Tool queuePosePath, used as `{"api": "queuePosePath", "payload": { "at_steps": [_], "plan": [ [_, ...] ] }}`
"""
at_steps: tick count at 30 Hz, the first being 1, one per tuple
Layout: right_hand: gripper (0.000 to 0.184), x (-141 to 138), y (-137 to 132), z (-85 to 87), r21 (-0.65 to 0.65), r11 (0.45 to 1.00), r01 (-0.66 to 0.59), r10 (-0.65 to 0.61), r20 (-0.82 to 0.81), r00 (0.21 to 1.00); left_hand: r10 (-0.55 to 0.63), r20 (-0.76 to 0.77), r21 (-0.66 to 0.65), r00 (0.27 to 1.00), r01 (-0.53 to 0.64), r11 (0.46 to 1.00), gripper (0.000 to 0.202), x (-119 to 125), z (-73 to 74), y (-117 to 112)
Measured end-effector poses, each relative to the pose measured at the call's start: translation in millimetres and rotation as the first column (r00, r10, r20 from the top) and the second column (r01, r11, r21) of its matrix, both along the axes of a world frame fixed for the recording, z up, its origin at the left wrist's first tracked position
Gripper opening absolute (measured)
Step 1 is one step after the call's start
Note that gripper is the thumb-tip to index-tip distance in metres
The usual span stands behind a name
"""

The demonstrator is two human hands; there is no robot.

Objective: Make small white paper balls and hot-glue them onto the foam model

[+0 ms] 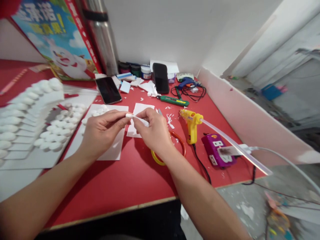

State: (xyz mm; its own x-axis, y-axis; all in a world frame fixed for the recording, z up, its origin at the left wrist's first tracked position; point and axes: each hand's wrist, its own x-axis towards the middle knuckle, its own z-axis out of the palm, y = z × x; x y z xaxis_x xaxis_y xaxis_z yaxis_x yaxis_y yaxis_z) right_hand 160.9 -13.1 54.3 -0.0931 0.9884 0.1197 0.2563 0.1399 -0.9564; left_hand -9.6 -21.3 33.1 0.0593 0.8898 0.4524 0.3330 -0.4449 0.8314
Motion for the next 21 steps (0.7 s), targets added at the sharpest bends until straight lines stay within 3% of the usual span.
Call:
{"api": "queuePosePath", "payload": {
  "at_steps": [3,8,17,21],
  "plan": [
    [0.017,-3.6,-2.7,0.0,0.01,1.0,0.028,-0.028,-0.02,0.999,0.03,-0.013,0.058,0.999,-0.029,0.998,0.016,3.1,0.0,-0.9],
    [0.026,-3.6,-2.1,3.1,-0.113,0.989,-0.091,0.062,-0.238,0.969,0.055,-0.053,0.125,0.997,-0.048,0.991,0.018,3.1,2.2,-1.4],
    [0.011,5.7,6.3,-3.9,0.126,0.991,-0.044,0.046,-0.01,0.999,-0.012,-0.044,0.068,0.999,0.015,0.998,0.019,-1.6,-0.9,0.6],
    [0.01,7.4,6.9,-5.9,0.202,0.979,-0.033,0.011,0.108,0.994,-0.057,0.046,-0.043,0.997,0.059,0.997,0.018,-1.5,-1.0,2.7]
  ]
}}
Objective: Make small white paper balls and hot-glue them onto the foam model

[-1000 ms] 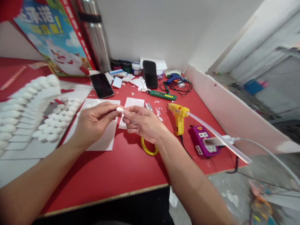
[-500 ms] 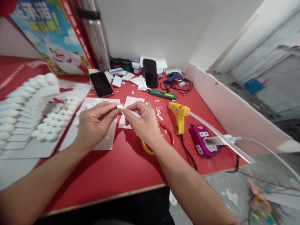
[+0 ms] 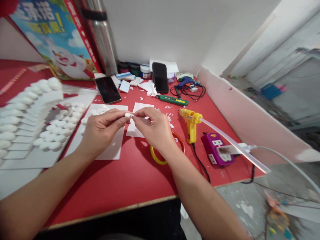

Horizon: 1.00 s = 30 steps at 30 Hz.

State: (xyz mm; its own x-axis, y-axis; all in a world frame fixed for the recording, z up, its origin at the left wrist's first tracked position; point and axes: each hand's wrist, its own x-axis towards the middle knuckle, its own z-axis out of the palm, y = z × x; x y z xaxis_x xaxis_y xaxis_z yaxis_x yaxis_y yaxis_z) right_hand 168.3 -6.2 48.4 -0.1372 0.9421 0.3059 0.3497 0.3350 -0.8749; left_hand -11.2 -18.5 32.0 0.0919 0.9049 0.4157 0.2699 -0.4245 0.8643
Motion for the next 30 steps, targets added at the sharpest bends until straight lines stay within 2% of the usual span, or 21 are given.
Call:
{"api": "queuePosePath", "payload": {
  "at_steps": [4,9,12,15,19,22,25,28,30],
  "plan": [
    [0.009,0.9,-0.5,0.5,-0.031,1.0,0.0,0.003,0.093,0.996,-0.036,0.141,-0.126,0.989,0.054,0.991,0.015,1.1,-1.6,1.9],
    [0.011,2.8,-1.5,3.2,-0.112,0.994,-0.009,0.023,0.124,0.992,-0.066,0.16,-0.165,0.985,0.093,0.982,0.014,1.8,-1.0,2.1],
    [0.013,3.4,-1.5,6.6,-0.218,0.973,-0.078,0.084,0.019,0.996,-0.073,0.14,-0.157,0.987,0.095,0.983,0.015,0.6,-1.4,2.8],
    [0.02,2.2,-0.8,8.1,-0.305,0.936,-0.174,0.129,-0.162,0.978,-0.064,0.095,-0.107,0.993,0.074,0.991,0.016,-0.9,-2.9,4.1],
    [0.028,-0.6,1.2,4.5,-0.398,0.88,-0.26,0.102,-0.376,0.921,-0.059,0.036,-0.052,0.998,0.061,0.997,0.017,-2.0,-2.4,4.7],
    [0.03,-1.1,2.8,2.3,-0.429,0.86,-0.277,0.081,-0.421,0.904,-0.064,0.029,-0.038,0.998,0.065,0.997,0.017,-1.8,-0.7,4.2],
    [0.029,-0.7,2.8,2.5,-0.388,0.892,-0.233,0.078,-0.374,0.924,-0.054,0.052,-0.064,0.997,0.058,0.996,0.016,-0.6,-1.1,3.5],
    [0.022,-2.3,0.1,2.8,-0.264,0.961,-0.081,0.038,-0.165,0.985,-0.026,0.076,-0.101,0.997,0.033,0.994,0.016,2.1,-3.5,2.8],
    [0.019,-4.8,-2.9,2.3,-0.17,0.985,0.025,-0.03,-0.025,0.999,0.001,0.066,-0.092,0.998,0.006,0.996,0.016,4.3,-4.8,1.8]
  ]
}}
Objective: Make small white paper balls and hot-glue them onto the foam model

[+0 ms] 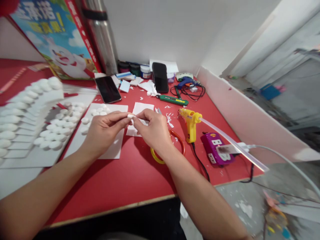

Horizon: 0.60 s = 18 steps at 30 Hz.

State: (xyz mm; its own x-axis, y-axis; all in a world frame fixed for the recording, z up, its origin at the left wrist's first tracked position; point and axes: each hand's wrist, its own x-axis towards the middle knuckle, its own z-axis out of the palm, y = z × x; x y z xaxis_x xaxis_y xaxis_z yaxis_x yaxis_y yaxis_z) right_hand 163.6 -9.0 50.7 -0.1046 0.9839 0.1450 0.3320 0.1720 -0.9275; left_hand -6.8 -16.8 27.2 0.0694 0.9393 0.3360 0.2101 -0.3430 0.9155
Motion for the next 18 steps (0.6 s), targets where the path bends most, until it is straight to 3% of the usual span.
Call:
{"api": "queuePosePath", "payload": {
  "at_steps": [3,12,18],
  "plan": [
    [0.02,-4.4,-4.3,-1.3,0.027,0.998,0.05,-0.051,0.033,0.998,0.055,-0.053,0.082,0.997,-0.05,0.995,0.017,3.1,0.1,-2.4],
    [0.021,-8.5,-9.0,-6.2,0.026,0.998,-0.049,0.051,-0.116,0.992,0.167,-0.135,0.231,0.977,-0.133,0.964,0.02,8.5,-1.1,-7.5],
    [0.019,-2.4,-4.2,-5.2,0.078,0.994,-0.075,0.082,-0.084,0.993,0.08,-0.136,0.222,0.988,-0.048,0.974,0.022,4.9,-0.5,-8.4]
  ]
}}
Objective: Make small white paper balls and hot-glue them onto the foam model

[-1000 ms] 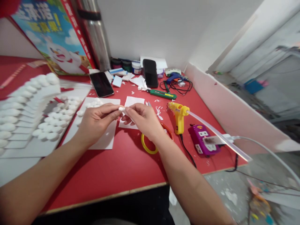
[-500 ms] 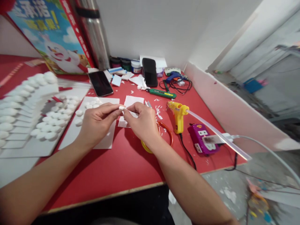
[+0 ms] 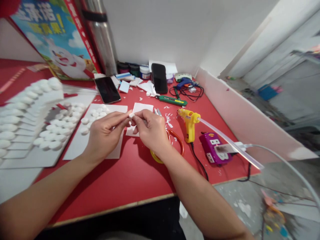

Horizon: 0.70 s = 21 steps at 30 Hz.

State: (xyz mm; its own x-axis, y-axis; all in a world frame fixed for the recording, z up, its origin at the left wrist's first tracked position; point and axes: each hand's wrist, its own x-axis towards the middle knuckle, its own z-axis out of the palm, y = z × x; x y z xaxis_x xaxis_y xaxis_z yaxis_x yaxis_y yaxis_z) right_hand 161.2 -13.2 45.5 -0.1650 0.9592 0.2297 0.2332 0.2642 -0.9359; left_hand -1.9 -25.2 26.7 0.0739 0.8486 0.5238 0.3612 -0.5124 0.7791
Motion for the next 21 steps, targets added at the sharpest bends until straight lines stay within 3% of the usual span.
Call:
{"api": "queuePosePath", "payload": {
  "at_steps": [5,11,14,17,21],
  "plan": [
    [0.02,6.1,3.5,0.9,-0.004,0.994,-0.106,0.106,-0.013,0.994,-0.043,0.093,-0.106,0.995,0.053,0.993,0.015,-7.8,7.9,4.0],
    [0.021,2.3,0.7,3.4,-0.01,0.997,-0.079,0.079,-0.038,0.996,-0.096,0.039,-0.062,0.995,0.098,0.993,0.018,-9.8,9.8,5.6],
    [0.035,2.4,4.2,6.3,-0.159,0.982,-0.104,0.077,-0.172,0.982,-0.037,0.027,-0.077,0.999,0.039,0.996,0.018,-10.1,6.6,7.2],
    [0.055,7.2,12.2,7.4,-0.38,0.918,-0.113,-0.003,-0.293,0.956,-0.011,0.101,-0.151,0.995,0.026,0.988,0.019,-10.9,1.2,10.8],
    [0.056,14.1,18.6,8.2,-0.525,0.834,-0.171,-0.042,-0.368,0.929,-0.035,0.137,-0.178,0.99,0.059,0.982,0.022,-12.9,-2.3,13.7]
  ]
}}
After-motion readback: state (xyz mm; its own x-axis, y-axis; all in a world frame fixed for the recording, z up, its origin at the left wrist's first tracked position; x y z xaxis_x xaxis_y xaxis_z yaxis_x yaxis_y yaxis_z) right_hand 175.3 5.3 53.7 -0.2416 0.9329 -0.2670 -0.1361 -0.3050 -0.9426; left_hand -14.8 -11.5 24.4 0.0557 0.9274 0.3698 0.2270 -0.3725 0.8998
